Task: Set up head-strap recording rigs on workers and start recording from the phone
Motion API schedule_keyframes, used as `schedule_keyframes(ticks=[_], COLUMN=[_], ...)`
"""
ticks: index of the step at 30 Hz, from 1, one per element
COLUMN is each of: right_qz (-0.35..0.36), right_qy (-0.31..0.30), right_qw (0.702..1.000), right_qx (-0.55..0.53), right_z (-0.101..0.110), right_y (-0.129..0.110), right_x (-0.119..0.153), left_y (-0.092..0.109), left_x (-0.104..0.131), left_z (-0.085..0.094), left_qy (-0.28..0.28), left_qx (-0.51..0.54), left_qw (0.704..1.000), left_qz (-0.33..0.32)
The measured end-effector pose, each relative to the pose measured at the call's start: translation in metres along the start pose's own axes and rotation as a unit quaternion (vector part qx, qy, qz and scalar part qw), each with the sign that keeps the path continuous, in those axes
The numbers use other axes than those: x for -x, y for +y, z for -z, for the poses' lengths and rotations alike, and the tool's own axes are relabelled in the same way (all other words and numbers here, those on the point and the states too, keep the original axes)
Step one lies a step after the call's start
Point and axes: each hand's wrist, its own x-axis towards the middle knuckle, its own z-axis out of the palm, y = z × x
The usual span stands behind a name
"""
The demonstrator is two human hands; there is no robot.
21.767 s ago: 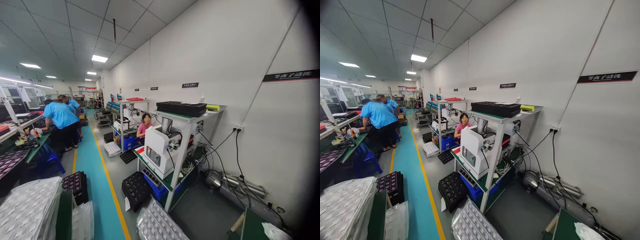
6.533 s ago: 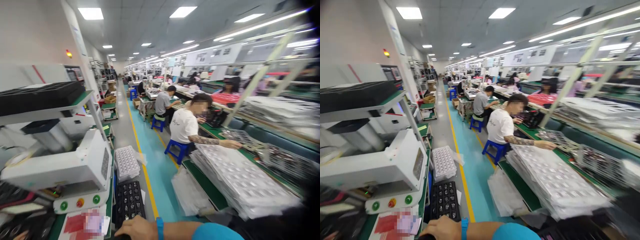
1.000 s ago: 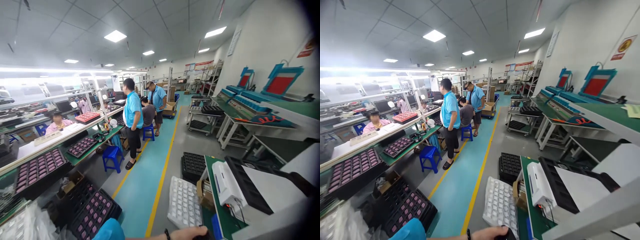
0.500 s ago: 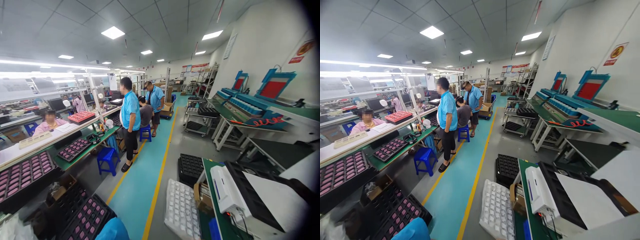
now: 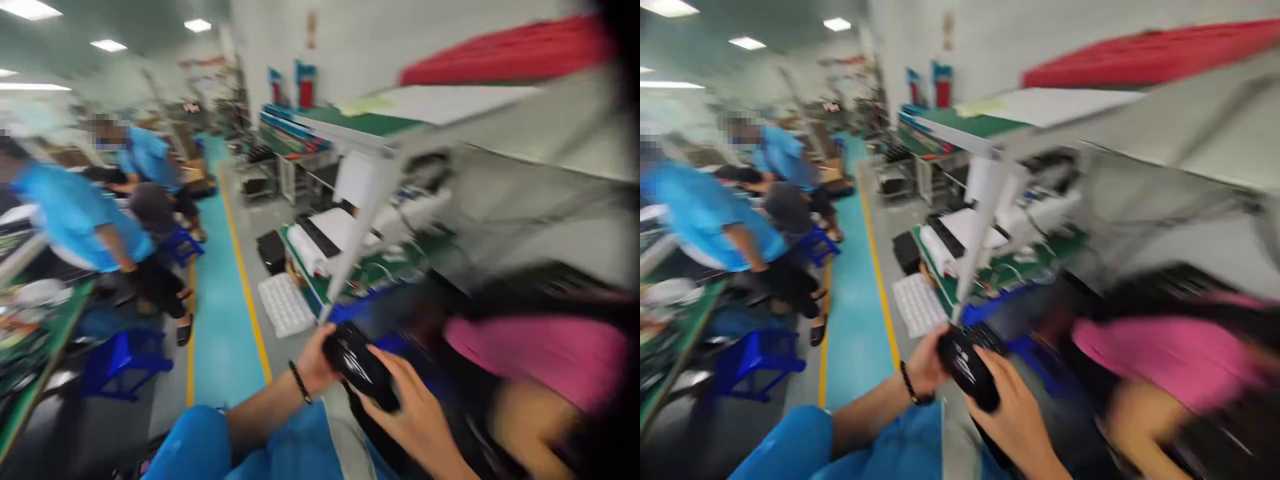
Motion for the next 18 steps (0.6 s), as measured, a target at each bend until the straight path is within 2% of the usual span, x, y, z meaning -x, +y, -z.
schedule_keyframes(ticks=[3, 5, 8, 12, 18], right_qz=[-0.04, -0.049, -0.061, -0.054, -0.038], right_qy=[-0.02, -0.014, -0.003, 0.006, -0.025], right_qw=[0.999, 0.999, 0.998, 0.998, 0.997], right_qx=[-0.003, -0.011, -0.017, -0.031, -0.055], right_z=[0.013, 0.023, 0.037, 0.047, 0.05], right_y=[0.012, 0.016, 0.014, 0.009, 0.014], right_x=[0.01, 0.016, 0.027, 0.035, 0.032], left_y=[0.001, -0.009, -0.027, -0.039, -0.04], left_x=[-0.011, -0.019, -0.018, -0.005, 0.005], left_z=[-0.021, -0.031, -0.041, -0.049, -0.052], left_qy=[0.037, 0.042, 0.05, 0.054, 0.073], left_qx=[-0.048, -0.065, -0.079, -0.078, -0.061], left_qw=[0.998, 0.996, 0.994, 0.994, 0.995], left_qz=[0.011, 0.039, 0.057, 0.044, 0.017])
